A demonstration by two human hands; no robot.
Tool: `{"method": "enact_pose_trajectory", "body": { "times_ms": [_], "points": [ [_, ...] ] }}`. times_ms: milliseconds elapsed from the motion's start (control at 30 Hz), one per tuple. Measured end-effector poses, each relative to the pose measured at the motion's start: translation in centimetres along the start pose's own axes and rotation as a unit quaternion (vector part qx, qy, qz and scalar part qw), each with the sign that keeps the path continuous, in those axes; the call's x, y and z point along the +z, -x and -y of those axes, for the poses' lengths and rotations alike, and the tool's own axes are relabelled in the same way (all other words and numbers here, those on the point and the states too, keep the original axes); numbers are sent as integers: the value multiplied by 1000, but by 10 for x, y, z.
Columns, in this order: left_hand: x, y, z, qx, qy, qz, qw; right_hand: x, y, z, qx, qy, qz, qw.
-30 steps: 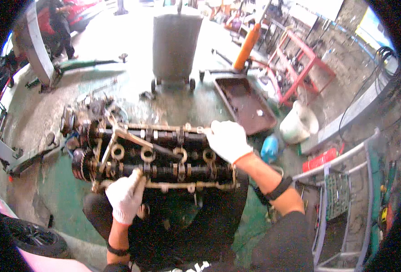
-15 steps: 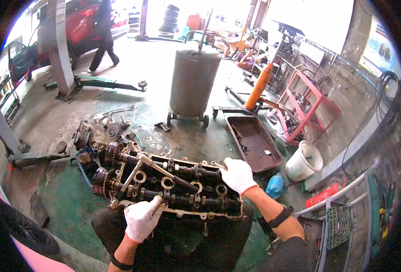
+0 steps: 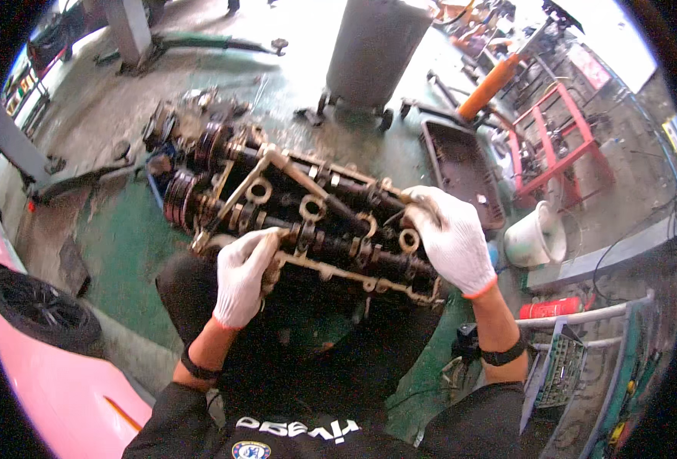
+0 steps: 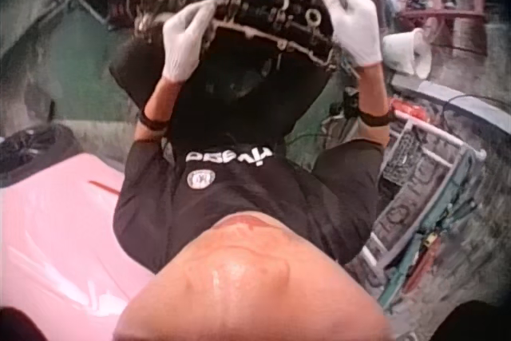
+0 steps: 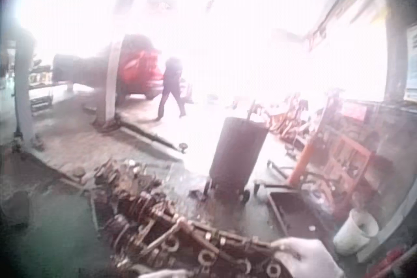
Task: The person sits on the floor and uses a wrench to loosen bolts on a disassembled engine block. They then walk to a tool cart, select a socket, attach it to an impact wrench, and return to the engine to remove bolts with the impact wrench.
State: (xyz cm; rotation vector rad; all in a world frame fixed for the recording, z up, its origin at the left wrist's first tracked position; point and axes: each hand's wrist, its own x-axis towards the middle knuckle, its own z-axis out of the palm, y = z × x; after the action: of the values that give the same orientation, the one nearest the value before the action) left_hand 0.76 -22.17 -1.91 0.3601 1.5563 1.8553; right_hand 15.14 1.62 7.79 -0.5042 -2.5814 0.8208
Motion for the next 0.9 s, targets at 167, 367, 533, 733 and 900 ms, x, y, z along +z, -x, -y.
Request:
{"method": "enact_pose_trajectory", "body": {
  "times_ms": [167, 367, 533, 733, 900],
  "points": [
    [18, 12, -9, -246, 218, 130, 936, 29, 18, 64, -74, -80, 252, 962],
    [28, 24, 0, -284, 404, 188, 849, 57, 15, 78, -96, -93, 287, 949],
    [25, 24, 8, -270, 324, 190, 887, 30, 15, 69, 36, -124, 231, 964],
    [27, 18, -9, -158, 64, 104, 980, -7, -8, -2, 169, -201, -144, 954],
    [36, -25, -26, 369, -387, -32, 844, -16, -3, -61, 274, -365, -127, 880]
  ]
}}
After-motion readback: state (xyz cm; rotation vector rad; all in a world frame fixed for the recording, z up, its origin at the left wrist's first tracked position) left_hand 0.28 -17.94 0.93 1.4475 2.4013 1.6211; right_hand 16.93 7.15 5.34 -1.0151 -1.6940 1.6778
